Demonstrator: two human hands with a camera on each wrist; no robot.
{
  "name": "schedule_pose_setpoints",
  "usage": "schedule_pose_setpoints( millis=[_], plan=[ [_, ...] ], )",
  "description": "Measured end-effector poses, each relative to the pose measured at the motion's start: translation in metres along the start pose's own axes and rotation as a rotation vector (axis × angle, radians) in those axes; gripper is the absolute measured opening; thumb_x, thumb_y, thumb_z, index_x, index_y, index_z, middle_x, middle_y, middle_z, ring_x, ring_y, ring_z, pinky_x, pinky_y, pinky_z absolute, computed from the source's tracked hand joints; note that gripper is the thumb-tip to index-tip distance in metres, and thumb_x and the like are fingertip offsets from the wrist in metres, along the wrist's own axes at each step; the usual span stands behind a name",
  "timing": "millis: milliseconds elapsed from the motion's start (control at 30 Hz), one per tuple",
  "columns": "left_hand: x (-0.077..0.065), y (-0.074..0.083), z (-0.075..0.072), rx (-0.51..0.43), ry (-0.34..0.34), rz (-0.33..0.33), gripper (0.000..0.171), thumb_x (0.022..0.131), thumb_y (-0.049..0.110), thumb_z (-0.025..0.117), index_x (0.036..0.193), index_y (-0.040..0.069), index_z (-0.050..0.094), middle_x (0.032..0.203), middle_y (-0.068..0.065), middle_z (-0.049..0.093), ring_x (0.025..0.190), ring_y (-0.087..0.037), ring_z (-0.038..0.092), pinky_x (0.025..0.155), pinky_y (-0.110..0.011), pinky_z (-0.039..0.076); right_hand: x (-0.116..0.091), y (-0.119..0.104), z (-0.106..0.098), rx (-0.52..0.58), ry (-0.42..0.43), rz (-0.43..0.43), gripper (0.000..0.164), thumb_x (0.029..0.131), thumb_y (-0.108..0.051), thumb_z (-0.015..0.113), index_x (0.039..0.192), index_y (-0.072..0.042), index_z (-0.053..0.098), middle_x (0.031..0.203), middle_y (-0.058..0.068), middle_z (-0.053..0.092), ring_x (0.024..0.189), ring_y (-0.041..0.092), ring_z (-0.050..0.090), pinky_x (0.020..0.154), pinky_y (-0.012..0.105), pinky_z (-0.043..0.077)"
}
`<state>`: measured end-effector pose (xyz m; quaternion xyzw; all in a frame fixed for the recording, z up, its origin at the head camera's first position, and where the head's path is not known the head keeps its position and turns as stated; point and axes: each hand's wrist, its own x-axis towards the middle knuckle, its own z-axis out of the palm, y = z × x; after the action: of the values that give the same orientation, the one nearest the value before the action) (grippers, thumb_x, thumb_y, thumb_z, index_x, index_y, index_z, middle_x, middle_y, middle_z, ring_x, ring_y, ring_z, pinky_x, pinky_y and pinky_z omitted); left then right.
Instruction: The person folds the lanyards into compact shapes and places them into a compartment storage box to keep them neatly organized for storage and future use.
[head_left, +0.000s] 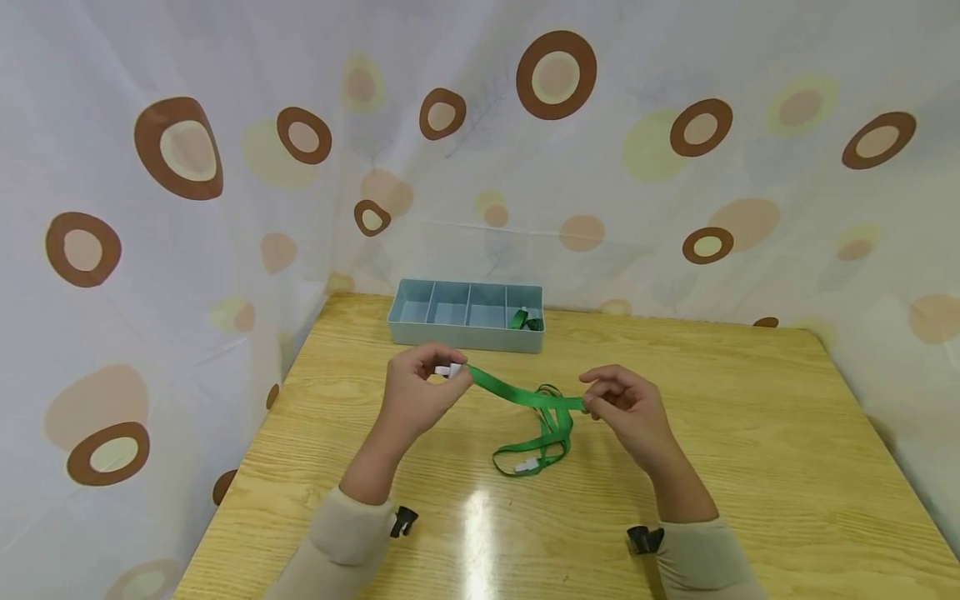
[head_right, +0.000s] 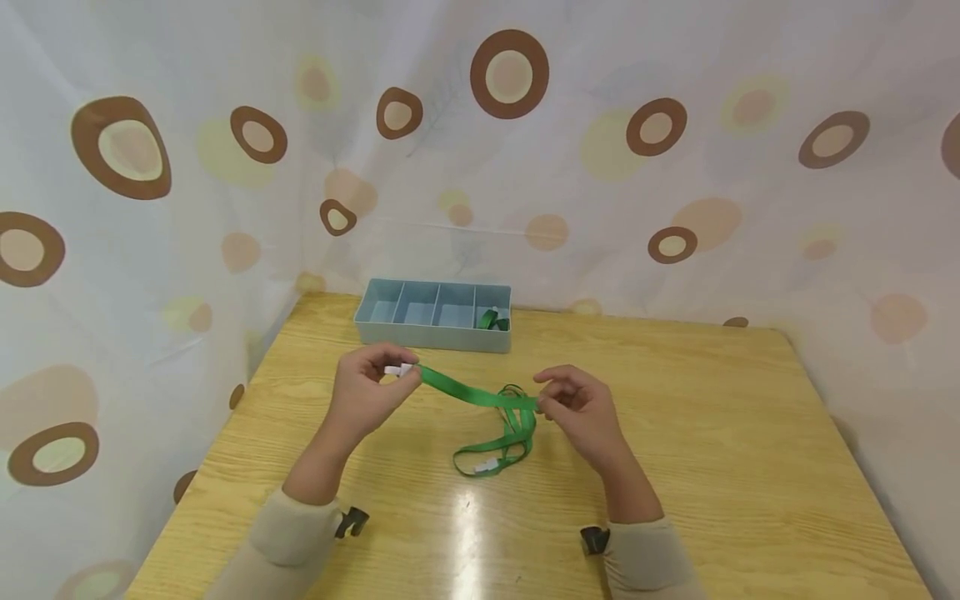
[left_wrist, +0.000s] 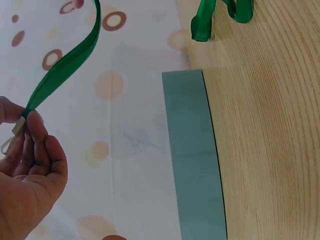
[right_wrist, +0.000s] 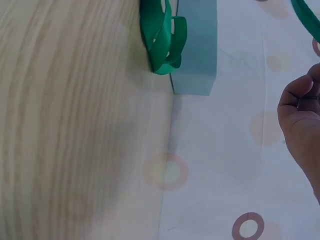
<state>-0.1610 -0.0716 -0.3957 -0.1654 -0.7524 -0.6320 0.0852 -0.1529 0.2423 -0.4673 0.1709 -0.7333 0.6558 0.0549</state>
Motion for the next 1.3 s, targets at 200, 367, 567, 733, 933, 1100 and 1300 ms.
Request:
schedule_pose_setpoints(
  millis=[200,367,567,733,933,1100,1300],
  plan=[
    [-0.002,0.005,0.009,0.003,-0.033,-0.029,0.007,0.084,-0.002,0.069,0.09,-0.001,0.072,0.091,-0.013,0.069,0.076,-0.017,0.062,0.067,-0.026,0.052,0.004,-0.009,0.008,-0.046,-0.012,-0.017,0.021,0.093,-0.002,0.065,0.114,0.0,0.065,0.082,0.0,0.067,0.068,0.02,0.058,0.063,0.028,0.053],
    [-0.003,-0.008,0.018,0.015,-0.063,-0.043,0.008,0.085,0.002,0.069,0.091,0.005,0.073,0.092,-0.009,0.07,0.077,-0.02,0.063,0.065,-0.028,0.053,0.007,-0.013,0.017,-0.089,-0.024,-0.023,0.02,0.093,-0.002,0.064,0.112,-0.004,0.066,0.08,0.002,0.067,0.069,0.026,0.061,0.061,0.029,0.053],
    [-0.002,-0.024,0.03,0.017,-0.106,-0.046,0.008,0.086,0.01,0.07,0.09,0.017,0.073,0.09,-0.001,0.07,0.079,-0.018,0.065,0.065,-0.033,0.055,0.012,-0.014,0.03,-0.117,-0.046,-0.043,0.018,0.092,0.001,0.065,0.108,-0.006,0.066,0.077,0.009,0.066,0.069,0.018,0.059,0.062,0.028,0.051],
    [-0.003,-0.027,0.04,0.017,-0.164,-0.025,0.008,0.086,0.014,0.069,0.09,0.019,0.072,0.088,0.003,0.07,0.077,-0.015,0.065,0.067,-0.036,0.056,0.015,-0.017,0.043,-0.122,-0.073,-0.051,0.019,0.091,0.001,0.065,0.107,-0.009,0.066,0.074,0.011,0.065,0.068,0.016,0.059,0.061,0.028,0.05],
    [-0.005,-0.031,0.048,0.024,-0.22,0.005,0.007,0.088,0.015,0.068,0.093,0.016,0.073,0.089,0.005,0.071,0.079,-0.012,0.066,0.07,-0.031,0.057,0.017,-0.018,0.054,-0.114,-0.122,-0.073,0.02,0.091,0.002,0.064,0.11,-0.005,0.064,0.075,0.012,0.067,0.068,0.017,0.059,0.062,0.029,0.049],
    [-0.005,-0.033,0.053,0.023,-0.273,0.016,0.007,0.091,0.02,0.068,0.096,0.017,0.073,0.093,0.006,0.071,0.084,-0.01,0.066,0.076,-0.03,0.057,0.018,-0.017,0.059,-0.128,-0.124,-0.078,0.02,0.092,0.002,0.064,0.111,-0.004,0.064,0.075,0.01,0.067,0.068,0.016,0.06,0.063,0.028,0.052],
    [-0.005,-0.035,0.054,0.029,-0.288,0.019,0.006,0.092,0.021,0.069,0.096,0.019,0.073,0.095,0.006,0.071,0.086,-0.009,0.066,0.078,-0.029,0.057,0.017,-0.017,0.06,-0.132,-0.117,-0.061,0.017,0.093,-0.001,0.063,0.111,-0.003,0.063,0.079,0.011,0.068,0.07,0.016,0.061,0.067,0.028,0.053]
  ],
)
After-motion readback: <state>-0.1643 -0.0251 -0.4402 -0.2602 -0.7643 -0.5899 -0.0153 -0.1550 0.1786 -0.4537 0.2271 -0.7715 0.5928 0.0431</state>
